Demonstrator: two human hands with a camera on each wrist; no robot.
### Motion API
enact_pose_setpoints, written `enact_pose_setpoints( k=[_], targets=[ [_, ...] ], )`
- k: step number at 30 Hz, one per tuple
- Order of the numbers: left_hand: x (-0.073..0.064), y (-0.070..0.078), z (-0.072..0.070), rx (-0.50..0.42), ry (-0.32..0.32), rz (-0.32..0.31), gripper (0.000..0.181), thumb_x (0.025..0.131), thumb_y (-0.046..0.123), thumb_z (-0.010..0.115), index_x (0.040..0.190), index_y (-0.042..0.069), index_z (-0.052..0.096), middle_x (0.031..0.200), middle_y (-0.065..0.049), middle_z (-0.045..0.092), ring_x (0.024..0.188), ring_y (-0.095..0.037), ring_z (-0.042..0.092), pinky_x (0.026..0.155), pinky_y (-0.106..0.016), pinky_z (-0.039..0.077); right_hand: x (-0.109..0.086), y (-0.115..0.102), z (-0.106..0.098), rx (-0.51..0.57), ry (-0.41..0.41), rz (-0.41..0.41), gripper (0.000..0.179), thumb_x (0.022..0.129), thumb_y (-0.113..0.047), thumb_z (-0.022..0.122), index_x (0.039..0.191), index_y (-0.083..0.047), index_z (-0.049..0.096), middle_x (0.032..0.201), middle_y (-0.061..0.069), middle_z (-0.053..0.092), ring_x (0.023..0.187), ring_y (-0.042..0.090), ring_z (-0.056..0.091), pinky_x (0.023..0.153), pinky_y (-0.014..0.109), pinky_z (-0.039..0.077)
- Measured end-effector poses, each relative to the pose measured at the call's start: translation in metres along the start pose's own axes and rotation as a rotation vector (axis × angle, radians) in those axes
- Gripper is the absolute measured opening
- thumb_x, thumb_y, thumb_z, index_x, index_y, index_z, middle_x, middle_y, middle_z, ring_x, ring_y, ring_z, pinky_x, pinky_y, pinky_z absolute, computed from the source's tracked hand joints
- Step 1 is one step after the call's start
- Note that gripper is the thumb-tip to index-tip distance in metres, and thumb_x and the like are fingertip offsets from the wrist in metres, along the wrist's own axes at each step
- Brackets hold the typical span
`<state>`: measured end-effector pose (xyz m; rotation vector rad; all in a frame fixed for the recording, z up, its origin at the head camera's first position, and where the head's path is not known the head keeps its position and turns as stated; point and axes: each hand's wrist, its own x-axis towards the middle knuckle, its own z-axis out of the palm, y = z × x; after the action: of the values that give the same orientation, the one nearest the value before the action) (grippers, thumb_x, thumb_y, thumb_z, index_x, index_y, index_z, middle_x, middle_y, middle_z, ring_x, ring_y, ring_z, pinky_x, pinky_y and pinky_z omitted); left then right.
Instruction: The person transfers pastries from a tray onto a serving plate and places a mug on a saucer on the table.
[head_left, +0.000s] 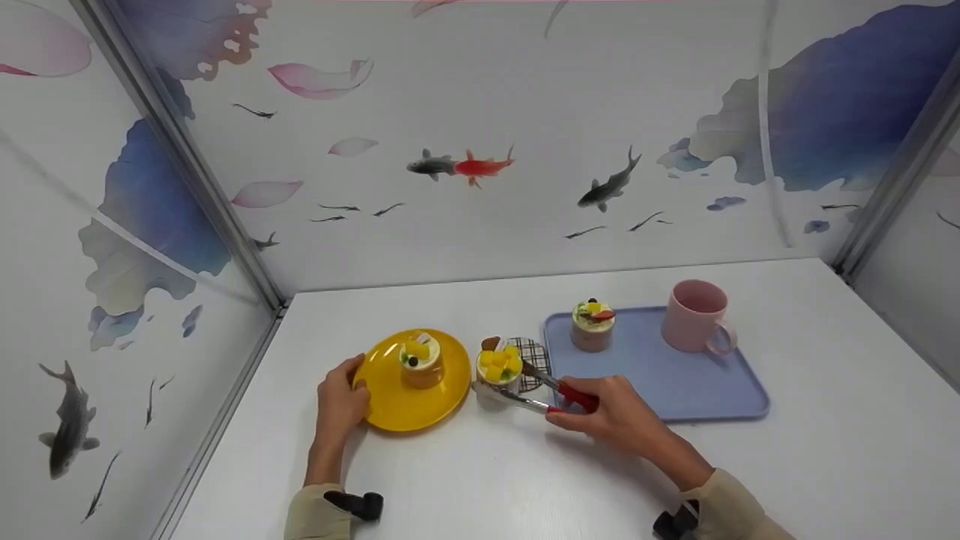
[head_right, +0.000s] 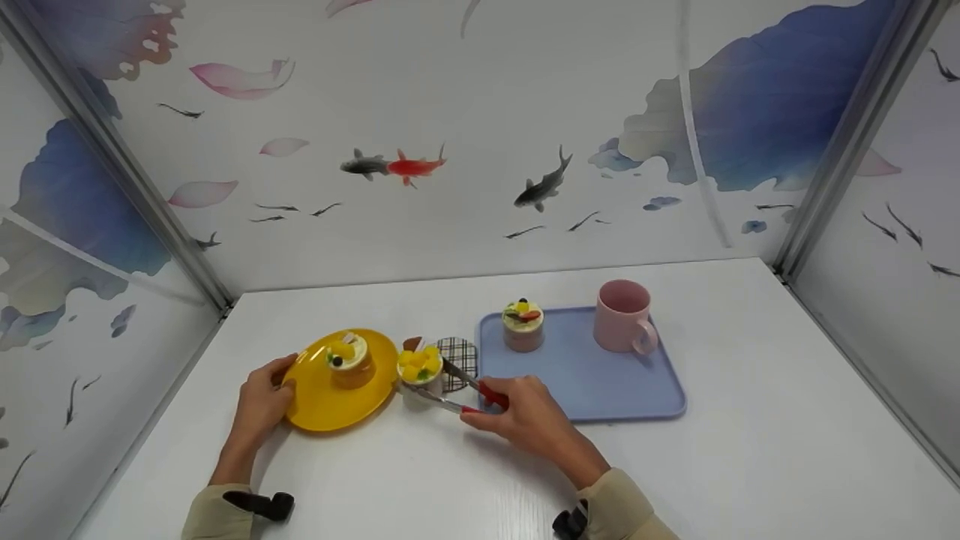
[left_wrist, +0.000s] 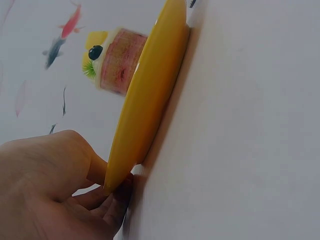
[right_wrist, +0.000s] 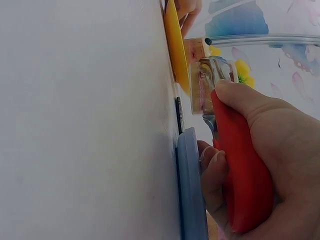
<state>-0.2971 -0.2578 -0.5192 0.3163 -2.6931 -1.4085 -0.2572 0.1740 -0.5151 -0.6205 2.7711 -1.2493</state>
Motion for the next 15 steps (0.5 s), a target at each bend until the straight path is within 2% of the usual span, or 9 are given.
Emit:
enact_pose_setpoints(
  k=[3, 8, 15],
  targets=[
    [0.0005, -0.0003, 0.0001, -0.013, -0.008, -0.009, 0.057, 0.104, -0.008, 0.05, 0.161, -0.002, 0.046, 0.165, -0.026, 0.049, 0.155, -0.043, 0.047, 0.13, -0.054, 0.039, 0.0025, -0.0018, 0.0018, 0.003, -0.004, -0.016, 0.059, 0.09, -0.055, 0.085, 0.13, -0.012, 0.079, 0.086, -0.006, 0.069, 0.072, 0.011, 0.06, 0.056, 0.019, 0.046],
    [0.002, -0.0015, -0.0003, -0.015, -0.008, -0.011, 0.057, 0.104, -0.008, 0.05, 0.161, -0.002, 0.046, 0.164, -0.026, 0.05, 0.154, -0.042, 0.048, 0.131, -0.053, 0.039, 0.0047, -0.0031, 0.0028, 0.019, 0.0, 0.004, 0.053, 0.09, -0.055, 0.085, 0.124, -0.014, 0.081, 0.085, -0.006, 0.069, 0.072, 0.012, 0.06, 0.056, 0.018, 0.046],
    [0.0014, -0.0028, -0.0002, -0.005, -0.008, -0.007, 0.057, 0.104, -0.007, 0.05, 0.161, -0.002, 0.046, 0.164, -0.026, 0.05, 0.154, -0.043, 0.048, 0.131, -0.054, 0.038, 0.0059, -0.0048, 0.0058, 0.023, -0.007, 0.016, 0.06, 0.089, -0.056, 0.084, 0.129, -0.012, 0.079, 0.086, -0.007, 0.071, 0.074, 0.013, 0.06, 0.056, 0.019, 0.046]
  ],
)
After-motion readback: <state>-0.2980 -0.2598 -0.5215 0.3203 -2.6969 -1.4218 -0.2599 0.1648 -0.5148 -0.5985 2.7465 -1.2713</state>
